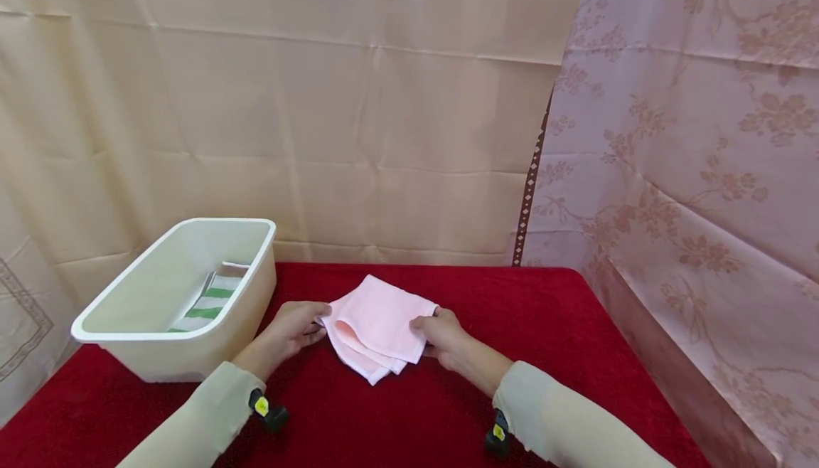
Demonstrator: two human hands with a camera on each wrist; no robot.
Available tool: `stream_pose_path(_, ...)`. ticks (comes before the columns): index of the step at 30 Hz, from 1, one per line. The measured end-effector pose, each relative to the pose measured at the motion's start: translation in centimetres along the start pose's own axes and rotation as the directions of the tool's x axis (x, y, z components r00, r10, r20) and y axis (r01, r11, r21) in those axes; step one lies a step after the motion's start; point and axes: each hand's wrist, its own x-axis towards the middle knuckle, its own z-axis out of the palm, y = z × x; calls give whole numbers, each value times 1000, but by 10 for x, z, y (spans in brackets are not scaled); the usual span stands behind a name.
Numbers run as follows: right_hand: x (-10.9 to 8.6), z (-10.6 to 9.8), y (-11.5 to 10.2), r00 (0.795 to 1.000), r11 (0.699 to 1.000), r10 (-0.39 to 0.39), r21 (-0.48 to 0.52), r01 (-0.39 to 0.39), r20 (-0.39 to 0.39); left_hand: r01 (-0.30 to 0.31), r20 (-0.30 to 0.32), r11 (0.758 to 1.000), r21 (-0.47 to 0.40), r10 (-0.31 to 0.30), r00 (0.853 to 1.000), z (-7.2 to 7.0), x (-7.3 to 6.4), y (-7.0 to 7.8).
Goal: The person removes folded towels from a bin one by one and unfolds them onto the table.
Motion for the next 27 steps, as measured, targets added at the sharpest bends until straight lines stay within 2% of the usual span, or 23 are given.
stream_pose_path(3,-4,-12,-4,999,995,34,-91,-30,37,-7,3,1000,17,7,1000,-2,-1,-2)
stream_pose_path(5,-6,-21,-11,997,977,62,-204,-53,37,5,12,1000,22,-5,1000,-3,-2,-2)
stream_pose_path(8,-6,-34,-24,997,916,79,-395,-71,2,17,43,999,35,-19,999,-2,-5,-1)
stream_pose_path(10,-4,-40,-33,997,875,68,-478,-74,-29,24,57,999,40,-26,998,-1,-9,0)
stream_pose_path(14,7,-45,-47,998,842,14,-538,-44,-60,43,55,998,47,-46,997,5,-16,0)
stream_pose_path(18,24,-45,-51,996,805,-62,-593,8,-71,71,52,997,22,-72,996,10,-24,-4)
stream_pose_path(20,36,-44,-49,993,766,-110,-641,51,-53,76,58,997,5,-76,995,13,-28,-6)
stream_pose_path(25,65,-43,-40,968,609,-250,-773,180,28,77,79,997,-30,-75,994,19,-35,-13)
stream_pose_path(27,74,-42,-37,959,566,-275,-794,222,72,83,95,996,-43,-79,992,20,-37,-15)
